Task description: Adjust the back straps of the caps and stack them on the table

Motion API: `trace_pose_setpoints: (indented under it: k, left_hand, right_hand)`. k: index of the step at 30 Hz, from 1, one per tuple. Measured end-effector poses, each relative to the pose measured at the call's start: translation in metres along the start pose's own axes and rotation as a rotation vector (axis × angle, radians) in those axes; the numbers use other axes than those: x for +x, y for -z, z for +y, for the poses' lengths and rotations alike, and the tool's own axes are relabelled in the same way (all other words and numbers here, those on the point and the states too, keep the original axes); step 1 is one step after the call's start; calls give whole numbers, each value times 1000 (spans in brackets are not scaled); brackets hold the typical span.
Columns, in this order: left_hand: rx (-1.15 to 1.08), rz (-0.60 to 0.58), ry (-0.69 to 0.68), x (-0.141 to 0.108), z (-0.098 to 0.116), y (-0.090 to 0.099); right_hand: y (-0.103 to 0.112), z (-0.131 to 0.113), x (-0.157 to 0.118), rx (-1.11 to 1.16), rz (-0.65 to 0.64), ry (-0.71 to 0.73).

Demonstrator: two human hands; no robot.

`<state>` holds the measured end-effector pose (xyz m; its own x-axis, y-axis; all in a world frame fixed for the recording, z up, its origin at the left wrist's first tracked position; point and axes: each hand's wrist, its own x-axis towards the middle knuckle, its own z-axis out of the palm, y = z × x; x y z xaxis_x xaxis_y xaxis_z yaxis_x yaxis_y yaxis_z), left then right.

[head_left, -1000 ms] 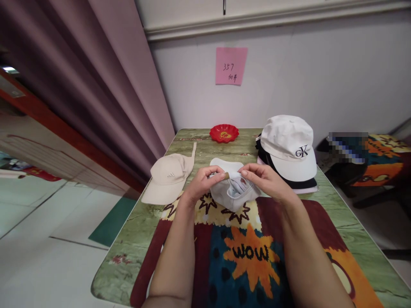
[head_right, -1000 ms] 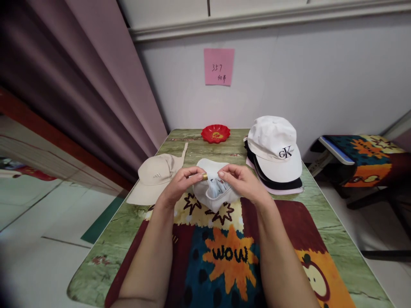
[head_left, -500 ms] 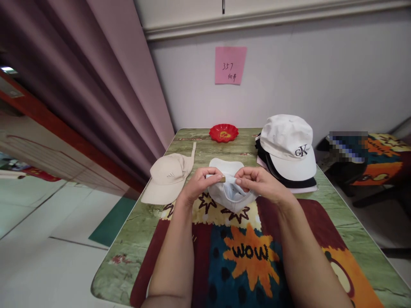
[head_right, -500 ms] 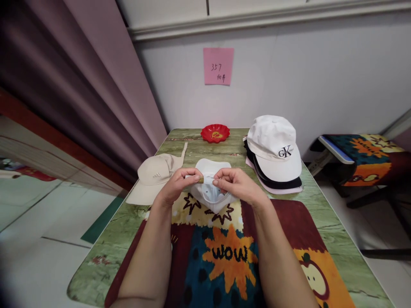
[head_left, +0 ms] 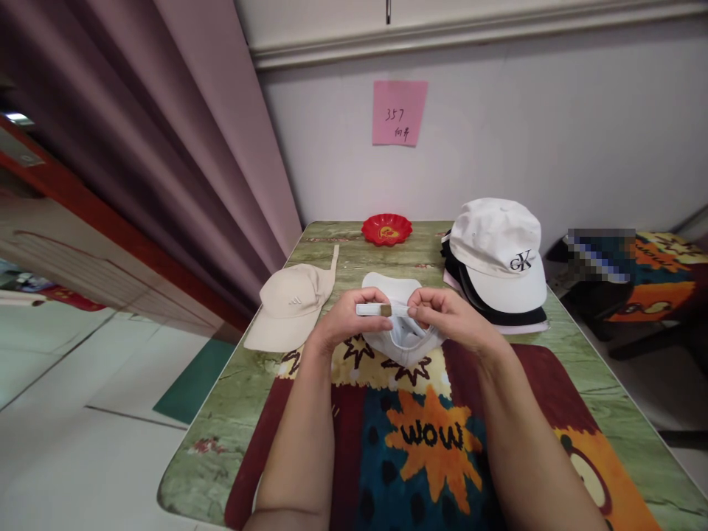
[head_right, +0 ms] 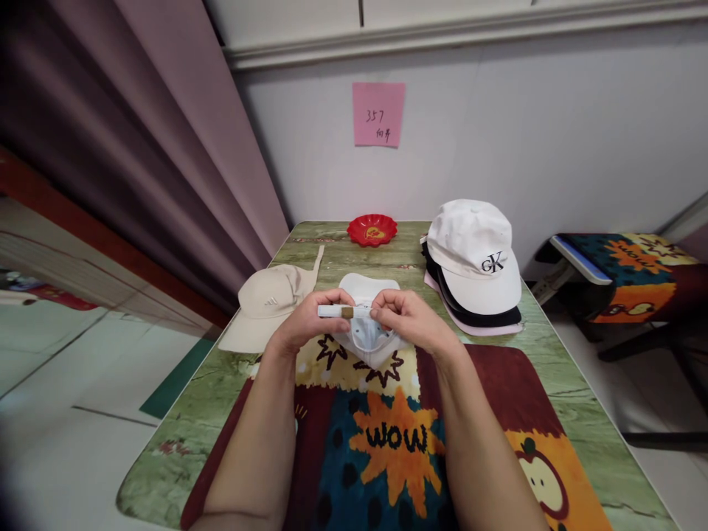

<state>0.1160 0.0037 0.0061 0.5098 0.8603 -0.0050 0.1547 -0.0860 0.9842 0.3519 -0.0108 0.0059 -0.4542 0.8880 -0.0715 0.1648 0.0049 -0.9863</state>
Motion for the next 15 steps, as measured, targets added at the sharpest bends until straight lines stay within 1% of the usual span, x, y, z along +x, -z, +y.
trace_pose_setpoints:
  k: [2,5,7,11,15]
  left_hand:
    - [-4,14,-32,1,-1,-1]
    - [26,85,-121,3,-3,-4]
    - [46,115,-153,4,-3,-4]
    - [77,130,-173,4,-3,-4]
    - [96,116,-175,4,-4,-4]
  right_hand:
    - [0,2,1,4,-1,12]
    - [0,2,1,1,18,12]
    - [0,2,1,2,27,1]
    - [1,-1,0,9,20,-12]
    - [1,-2,-1,4,17,-9]
